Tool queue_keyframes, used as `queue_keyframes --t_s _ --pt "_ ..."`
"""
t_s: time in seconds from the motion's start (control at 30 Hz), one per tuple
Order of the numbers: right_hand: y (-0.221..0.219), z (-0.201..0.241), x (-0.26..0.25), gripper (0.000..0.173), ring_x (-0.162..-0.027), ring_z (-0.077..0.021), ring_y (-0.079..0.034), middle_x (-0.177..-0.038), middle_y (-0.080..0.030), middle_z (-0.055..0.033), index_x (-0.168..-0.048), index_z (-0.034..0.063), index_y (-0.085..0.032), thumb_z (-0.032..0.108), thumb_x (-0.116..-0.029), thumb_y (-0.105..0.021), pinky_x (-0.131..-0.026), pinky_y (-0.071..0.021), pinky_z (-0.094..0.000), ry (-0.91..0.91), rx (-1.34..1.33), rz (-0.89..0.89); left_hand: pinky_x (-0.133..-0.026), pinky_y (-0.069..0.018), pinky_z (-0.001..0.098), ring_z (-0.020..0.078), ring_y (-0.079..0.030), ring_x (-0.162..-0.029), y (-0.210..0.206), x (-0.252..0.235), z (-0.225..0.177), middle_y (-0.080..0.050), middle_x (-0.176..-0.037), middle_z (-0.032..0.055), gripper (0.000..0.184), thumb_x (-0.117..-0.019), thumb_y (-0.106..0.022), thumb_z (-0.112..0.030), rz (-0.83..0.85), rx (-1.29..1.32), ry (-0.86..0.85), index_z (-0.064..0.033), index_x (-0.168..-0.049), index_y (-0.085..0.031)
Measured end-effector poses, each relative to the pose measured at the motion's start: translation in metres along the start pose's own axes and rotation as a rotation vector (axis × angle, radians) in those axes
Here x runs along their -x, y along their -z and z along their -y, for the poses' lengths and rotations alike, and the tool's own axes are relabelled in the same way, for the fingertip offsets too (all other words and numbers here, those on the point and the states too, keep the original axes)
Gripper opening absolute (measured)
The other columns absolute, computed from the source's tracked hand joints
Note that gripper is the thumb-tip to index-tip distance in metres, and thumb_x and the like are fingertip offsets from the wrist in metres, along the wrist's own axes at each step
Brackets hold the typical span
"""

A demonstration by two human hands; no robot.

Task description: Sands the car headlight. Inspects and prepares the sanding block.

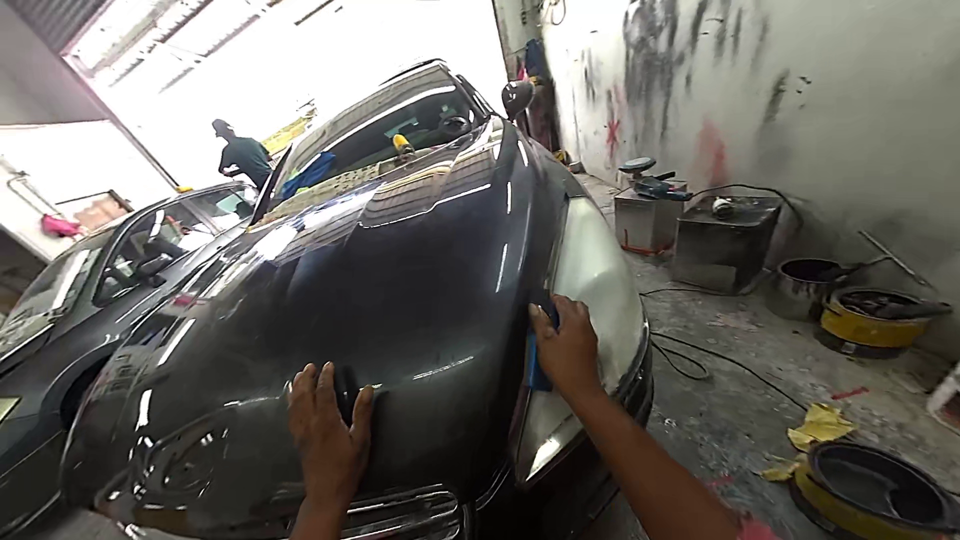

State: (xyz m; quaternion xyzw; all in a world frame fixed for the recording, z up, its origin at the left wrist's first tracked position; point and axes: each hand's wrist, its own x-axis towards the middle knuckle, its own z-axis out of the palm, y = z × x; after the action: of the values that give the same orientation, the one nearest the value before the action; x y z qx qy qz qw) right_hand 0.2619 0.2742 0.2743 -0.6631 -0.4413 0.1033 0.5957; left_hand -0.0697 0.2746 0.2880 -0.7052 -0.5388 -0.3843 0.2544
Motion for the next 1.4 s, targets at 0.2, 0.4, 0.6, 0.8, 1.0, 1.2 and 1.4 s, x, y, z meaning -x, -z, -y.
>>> queue_keyframes --t_s 0.2,0.4,0.6,0.8,1.0,1.2,1.4 --pt "-0.007 -0.007 0.032 0.042 -0.116 -0.0462 -0.061 -0.129 -0.059 -0.0293 -0.131 -0.0036 -0.063 0.027 -0.1032 -0.060 -0.094 -0.0502 -0.0646 0.120 0.018 -0.023 -0.120 -0.0294 0.0593 0.0445 -0.039 -0.146 -0.002 0.002 0.005 -0.048 -0.151 0.0266 0.082 -0.0994 -0.037 -0.068 -0.008 -0.001 0.013 -0.0016 -0.143 -0.057" --pt "-0.001 0.000 0.007 0.044 -0.114 -0.0451 -0.060 -0.129 -0.057 -0.0283 -0.135 -0.0011 -0.059 0.033 -0.1064 -0.054 -0.093 -0.0492 -0.0653 -0.004 0.031 -0.007 -0.121 -0.0288 0.0580 0.0412 -0.037 -0.147 -0.002 0.005 0.006 -0.047 -0.153 0.0232 0.083 -0.0987 -0.034 -0.070 0.006 0.000 0.026 -0.0049 -0.144 -0.056" --pt "-0.001 -0.003 0.035 0.043 -0.118 -0.0449 -0.059 -0.131 -0.058 -0.0280 -0.133 -0.0037 -0.061 0.029 -0.1042 -0.059 -0.096 -0.0493 -0.0635 0.053 0.013 0.009 -0.120 -0.0292 0.0591 0.0430 -0.039 -0.146 0.000 0.005 0.006 -0.048 -0.152 0.0249 0.083 -0.0987 -0.035 -0.070 0.005 0.003 0.011 -0.0034 -0.144 -0.056" --pt "0.000 0.000 0.031 0.047 -0.110 -0.0428 -0.063 -0.131 -0.057 -0.0259 -0.137 0.0015 -0.058 0.037 -0.1068 -0.052 -0.088 -0.0530 -0.0630 -0.009 0.013 0.010 -0.120 -0.0294 0.0596 0.0430 -0.039 -0.146 0.003 0.007 0.009 -0.047 -0.153 0.0250 0.083 -0.0986 -0.035 -0.070 0.034 0.011 0.009 -0.0035 -0.144 -0.055" --pt "-0.004 -0.007 0.040 0.041 -0.112 -0.0398 -0.063 -0.127 -0.060 -0.0251 -0.134 0.0006 -0.063 0.028 -0.1033 -0.060 -0.091 -0.0543 -0.0577 0.061 0.006 -0.023 -0.118 -0.0302 0.0625 0.0495 -0.040 -0.143 0.004 0.003 0.006 -0.048 -0.149 0.0313 0.084 -0.0986 -0.037 -0.068 0.015 0.030 -0.019 0.0014 -0.142 -0.056" --pt "0.001 -0.006 0.009 0.045 -0.111 -0.0405 -0.063 -0.129 -0.058 -0.0248 -0.139 0.0023 -0.059 0.033 -0.1062 -0.054 -0.089 -0.0538 -0.0591 -0.032 0.002 -0.016 -0.119 -0.0286 0.0619 0.0493 -0.039 -0.144 0.002 0.003 0.008 -0.047 -0.149 0.0316 0.084 -0.0989 -0.036 -0.068 0.017 0.031 -0.025 0.0009 -0.143 -0.055" --pt "-0.007 -0.011 0.038 0.040 -0.110 -0.0364 -0.064 -0.127 -0.060 -0.0215 -0.132 0.0040 -0.065 0.028 -0.1006 -0.065 -0.087 -0.0565 -0.0541 0.072 0.001 -0.043 -0.119 -0.0271 0.0618 0.0511 -0.037 -0.144 0.002 0.001 0.008 -0.047 -0.148 0.0335 0.084 -0.0997 -0.036 -0.067 0.033 0.035 -0.044 0.0034 -0.142 -0.055"
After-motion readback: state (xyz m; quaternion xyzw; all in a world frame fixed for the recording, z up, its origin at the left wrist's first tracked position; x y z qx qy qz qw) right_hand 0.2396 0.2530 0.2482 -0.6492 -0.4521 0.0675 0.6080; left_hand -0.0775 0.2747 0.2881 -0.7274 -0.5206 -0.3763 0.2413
